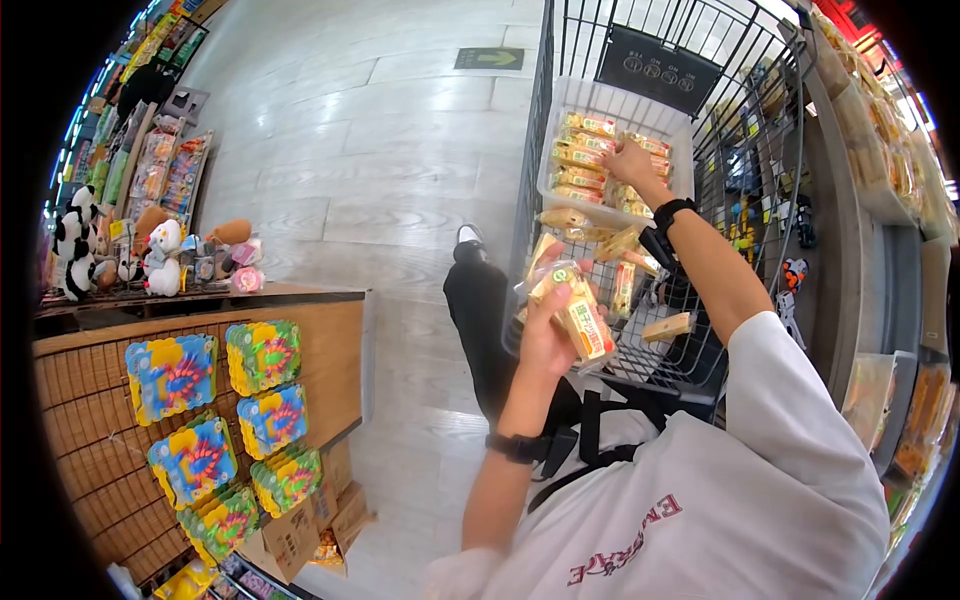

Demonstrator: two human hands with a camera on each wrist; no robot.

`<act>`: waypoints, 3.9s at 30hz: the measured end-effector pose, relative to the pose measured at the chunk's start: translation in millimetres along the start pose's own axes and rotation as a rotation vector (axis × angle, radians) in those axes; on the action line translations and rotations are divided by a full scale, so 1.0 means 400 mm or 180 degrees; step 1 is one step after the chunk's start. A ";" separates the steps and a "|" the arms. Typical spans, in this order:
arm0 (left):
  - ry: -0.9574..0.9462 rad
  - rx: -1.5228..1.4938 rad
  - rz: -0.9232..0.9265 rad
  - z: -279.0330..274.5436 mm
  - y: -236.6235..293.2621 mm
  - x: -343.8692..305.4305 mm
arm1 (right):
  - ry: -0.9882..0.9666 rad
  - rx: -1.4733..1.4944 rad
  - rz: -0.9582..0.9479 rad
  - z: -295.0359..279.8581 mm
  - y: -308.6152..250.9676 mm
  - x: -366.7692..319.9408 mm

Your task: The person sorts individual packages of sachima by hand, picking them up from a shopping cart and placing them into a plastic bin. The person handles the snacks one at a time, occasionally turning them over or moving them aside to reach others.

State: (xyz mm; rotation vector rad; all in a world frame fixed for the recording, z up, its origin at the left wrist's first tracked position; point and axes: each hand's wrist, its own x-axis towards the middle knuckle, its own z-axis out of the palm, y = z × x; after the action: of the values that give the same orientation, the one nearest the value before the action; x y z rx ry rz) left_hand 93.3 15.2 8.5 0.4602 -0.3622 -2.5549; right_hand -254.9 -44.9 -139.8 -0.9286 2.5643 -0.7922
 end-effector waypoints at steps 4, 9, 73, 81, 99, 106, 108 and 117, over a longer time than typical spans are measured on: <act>-0.0040 -0.0155 0.0096 0.001 0.002 -0.002 | 0.0195 -0.0933 -0.0439 -0.047 -0.036 -0.024; -0.0025 -0.0135 0.0321 -0.015 -0.013 0.010 | -0.1990 0.1005 -0.0089 -0.243 -0.238 -0.107; 0.0987 0.0405 0.0038 -0.048 -0.052 0.036 | -0.2274 -0.0150 -0.2212 -0.310 -0.354 -0.495; 0.1386 0.1323 0.0104 -0.007 -0.058 0.030 | -0.2059 0.0656 -0.1559 -0.293 -0.309 -0.455; 0.1191 0.1795 -0.0280 -0.024 -0.061 0.027 | -0.0719 0.0046 -0.0216 -0.087 -0.071 -0.190; 0.1167 0.1832 -0.0408 -0.019 -0.062 0.037 | -0.0729 -0.0220 -0.0512 -0.060 -0.074 -0.186; 0.1157 0.1817 -0.0433 -0.020 -0.061 0.036 | -0.0710 -0.0342 -0.0450 -0.046 -0.073 -0.190; 0.1168 0.1838 -0.0482 -0.020 -0.062 0.039 | 0.0116 0.0318 -0.0495 -0.049 -0.084 -0.203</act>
State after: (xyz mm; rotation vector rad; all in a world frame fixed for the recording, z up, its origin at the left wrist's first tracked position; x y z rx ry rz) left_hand 72.7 26.4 -11.0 1.1831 -0.9579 -2.4032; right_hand -186.6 -5.2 -96.9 -1.1014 2.4801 -0.9794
